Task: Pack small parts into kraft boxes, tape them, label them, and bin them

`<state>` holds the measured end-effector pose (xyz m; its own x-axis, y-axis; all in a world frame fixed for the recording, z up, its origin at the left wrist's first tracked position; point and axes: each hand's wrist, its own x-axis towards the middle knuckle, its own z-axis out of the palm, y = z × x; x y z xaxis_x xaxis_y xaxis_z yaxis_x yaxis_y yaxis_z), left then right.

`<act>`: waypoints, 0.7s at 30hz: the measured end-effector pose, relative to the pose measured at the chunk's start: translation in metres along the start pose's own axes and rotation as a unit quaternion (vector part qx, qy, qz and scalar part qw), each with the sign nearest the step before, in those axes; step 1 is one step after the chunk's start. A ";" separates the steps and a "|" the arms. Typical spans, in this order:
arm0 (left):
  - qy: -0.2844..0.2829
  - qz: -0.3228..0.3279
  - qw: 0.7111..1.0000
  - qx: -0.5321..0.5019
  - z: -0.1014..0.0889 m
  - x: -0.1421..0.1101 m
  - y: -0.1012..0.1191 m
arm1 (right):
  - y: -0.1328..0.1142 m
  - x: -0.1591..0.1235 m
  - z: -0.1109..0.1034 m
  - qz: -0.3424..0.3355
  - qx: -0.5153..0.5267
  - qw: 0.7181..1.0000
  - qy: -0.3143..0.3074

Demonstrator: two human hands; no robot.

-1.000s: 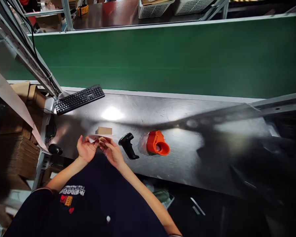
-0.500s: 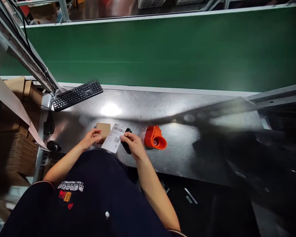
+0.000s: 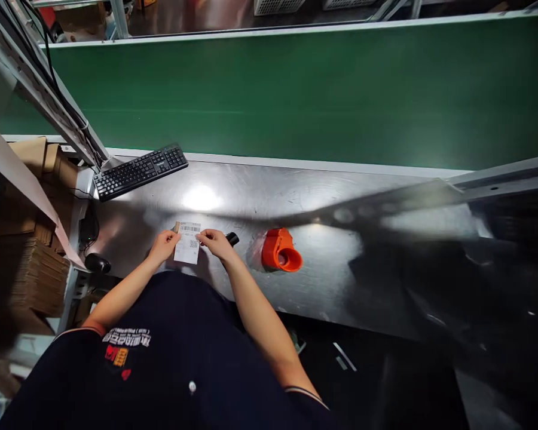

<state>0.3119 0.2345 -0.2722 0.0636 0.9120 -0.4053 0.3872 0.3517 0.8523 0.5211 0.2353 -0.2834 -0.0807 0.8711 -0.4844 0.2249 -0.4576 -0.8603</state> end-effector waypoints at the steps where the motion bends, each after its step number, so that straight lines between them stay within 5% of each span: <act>1: 0.003 0.003 1.000 0.030 0.000 0.001 0.000 | 0.001 0.002 0.000 0.005 -0.022 1.000 0.003; 6: 0.008 0.017 0.974 0.224 0.004 0.004 0.005 | 0.004 0.005 0.002 0.018 -0.149 0.987 0.054; 21: -0.035 -0.033 0.942 0.332 0.008 0.008 0.018 | 0.001 -0.001 0.013 0.043 -0.338 0.939 0.046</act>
<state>0.3268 0.2460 -0.2629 0.0695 0.8685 -0.4908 0.8805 0.1778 0.4394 0.5084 0.2319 -0.2855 0.0441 0.8620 -0.5050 0.7948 -0.3365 -0.5050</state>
